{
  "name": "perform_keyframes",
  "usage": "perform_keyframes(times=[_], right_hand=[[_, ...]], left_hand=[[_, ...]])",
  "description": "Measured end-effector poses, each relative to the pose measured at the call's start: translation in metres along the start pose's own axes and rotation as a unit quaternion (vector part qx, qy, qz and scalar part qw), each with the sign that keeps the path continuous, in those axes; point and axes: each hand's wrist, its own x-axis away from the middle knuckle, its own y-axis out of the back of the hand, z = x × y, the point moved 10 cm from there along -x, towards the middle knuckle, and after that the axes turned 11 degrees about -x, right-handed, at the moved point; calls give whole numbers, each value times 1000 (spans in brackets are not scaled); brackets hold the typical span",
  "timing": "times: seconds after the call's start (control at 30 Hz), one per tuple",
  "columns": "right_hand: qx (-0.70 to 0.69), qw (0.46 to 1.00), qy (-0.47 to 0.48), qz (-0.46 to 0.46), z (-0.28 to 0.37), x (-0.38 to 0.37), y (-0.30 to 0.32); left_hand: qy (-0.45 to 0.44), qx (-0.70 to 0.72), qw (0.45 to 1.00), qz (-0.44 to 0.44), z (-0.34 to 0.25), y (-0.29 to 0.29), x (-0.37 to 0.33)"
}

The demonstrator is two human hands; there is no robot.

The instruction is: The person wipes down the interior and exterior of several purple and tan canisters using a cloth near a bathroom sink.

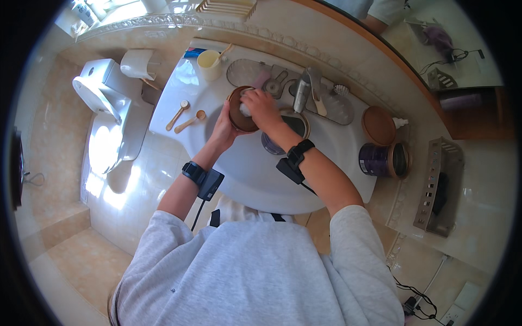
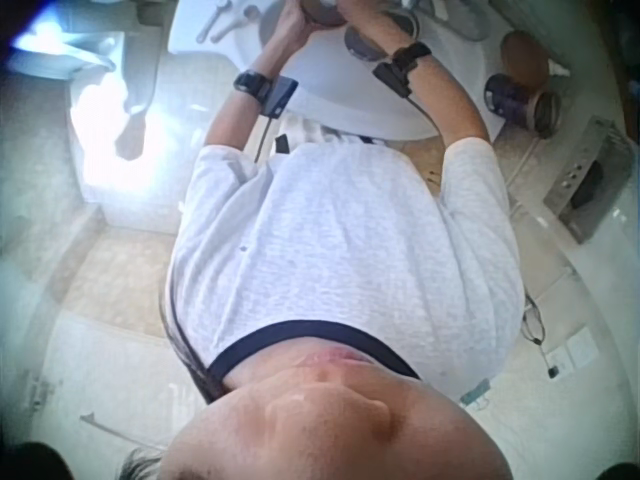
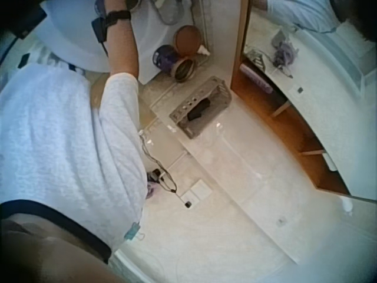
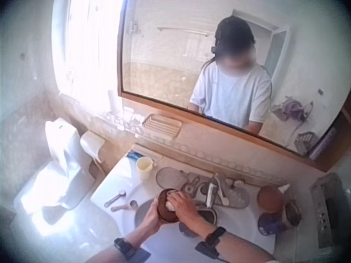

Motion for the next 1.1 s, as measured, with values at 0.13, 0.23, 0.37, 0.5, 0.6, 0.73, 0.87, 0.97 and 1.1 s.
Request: perform_keyframes(times=[0.13,0.23,0.37,0.5,0.6,0.73,0.87,0.97,1.1], right_hand=[[88,988,-106,69,-14,12,-5],[16,943,-224,245,-18,21,-24],[-237,934,-233,128,-12,15,-19],[-485,770,-365,-198,-70,38,-2],[-366,786,-386,-315,-69,54,22],[-356,795,-421,-252,-71,52,-2],[-398,866,-270,-139,-28,19,-9],[-388,893,-219,-62,-10,19,-11],[-336,914,-219,56,-5,41,-3]], left_hand=[[5,-5,1000,8,4,0,0],[33,13,999,-31,10,6,3],[39,12,998,-54,13,8,5],[21,4,1000,-11,5,-10,6],[25,4,1000,-7,6,-3,12],[41,-25,999,-17,7,-10,14],[27,-44,998,-26,3,-2,14],[42,-15,999,-29,10,0,14],[40,-1,998,-56,11,-1,12]])
